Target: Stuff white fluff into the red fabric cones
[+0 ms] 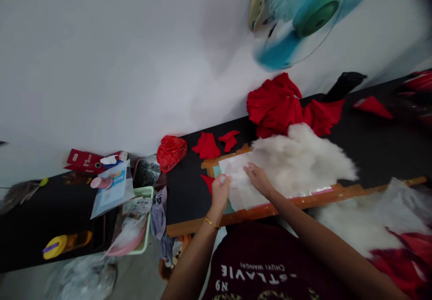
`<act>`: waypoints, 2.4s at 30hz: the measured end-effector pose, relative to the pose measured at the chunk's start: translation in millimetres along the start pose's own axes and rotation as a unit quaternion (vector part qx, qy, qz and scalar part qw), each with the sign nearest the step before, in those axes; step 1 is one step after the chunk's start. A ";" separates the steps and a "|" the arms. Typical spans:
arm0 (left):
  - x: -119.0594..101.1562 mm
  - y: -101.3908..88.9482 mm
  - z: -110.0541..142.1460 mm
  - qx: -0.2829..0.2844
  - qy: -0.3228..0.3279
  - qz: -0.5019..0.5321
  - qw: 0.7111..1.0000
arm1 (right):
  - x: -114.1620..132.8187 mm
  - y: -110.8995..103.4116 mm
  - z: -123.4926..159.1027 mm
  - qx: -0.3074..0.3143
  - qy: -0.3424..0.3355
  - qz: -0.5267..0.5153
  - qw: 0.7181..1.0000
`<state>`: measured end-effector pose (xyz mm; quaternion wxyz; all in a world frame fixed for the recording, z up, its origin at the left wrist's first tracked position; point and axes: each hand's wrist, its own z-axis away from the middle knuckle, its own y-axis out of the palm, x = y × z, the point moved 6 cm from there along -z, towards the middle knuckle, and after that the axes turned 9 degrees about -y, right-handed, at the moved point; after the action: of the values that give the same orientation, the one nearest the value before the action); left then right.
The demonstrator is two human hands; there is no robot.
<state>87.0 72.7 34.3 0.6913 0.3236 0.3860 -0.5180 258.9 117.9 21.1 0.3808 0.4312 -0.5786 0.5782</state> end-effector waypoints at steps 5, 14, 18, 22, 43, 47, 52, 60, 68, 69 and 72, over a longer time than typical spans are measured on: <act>-1.9 -6.2 0.5 -0.021 -0.017 0.051 0.998 | -6.8 -6.1 2.5 -0.020 0.029 -0.038 0.999; 12.3 17.2 -7.7 0.067 -0.076 0.043 0.994 | 4.2 15.4 10.3 0.019 0.016 -0.044 0.999; 15.6 8.4 -13.9 -0.010 -0.075 0.030 0.997 | -6.5 -1.5 7.4 -0.054 0.027 -0.003 0.998; 10.2 7.0 -10.7 0.025 -0.072 0.058 0.995 | -19.9 -10.1 10.8 -0.078 0.074 -0.020 0.994; 4.2 1.3 -22.3 -0.038 -0.043 0.100 0.993 | -16.8 11.1 -3.1 -0.065 0.115 -0.159 0.978; 4.8 27.6 -24.0 0.084 -0.046 0.106 0.990 | -14.1 10.9 -9.3 -0.064 0.081 -0.099 0.990; 8.6 31.5 -29.5 0.011 -0.047 0.081 0.996 | -11.6 16.0 -14.1 -0.067 0.020 -0.059 0.996; 14.8 1.1 -33.2 -0.034 -0.105 0.165 0.980 | -28.4 15.7 -15.6 -0.062 0.052 -0.062 0.995; 8.1 18.2 -26.2 0.135 -0.147 0.181 0.963 | 1.8 34.9 -12.2 0.041 0.033 -0.084 0.995; 8.1 17.8 -28.7 0.121 -0.138 0.181 0.966 | 4.0 34.8 -11.0 0.039 0.035 -0.098 0.994; 10.0 13.5 -37.6 0.073 -0.112 0.185 0.974 | 1.7 30.2 -7.6 0.016 0.053 -0.149 0.987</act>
<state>94.2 103.3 7.7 0.7884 0.3788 0.2012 -0.4410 229.4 124.1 12.8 0.4856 0.4877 -0.4775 0.5462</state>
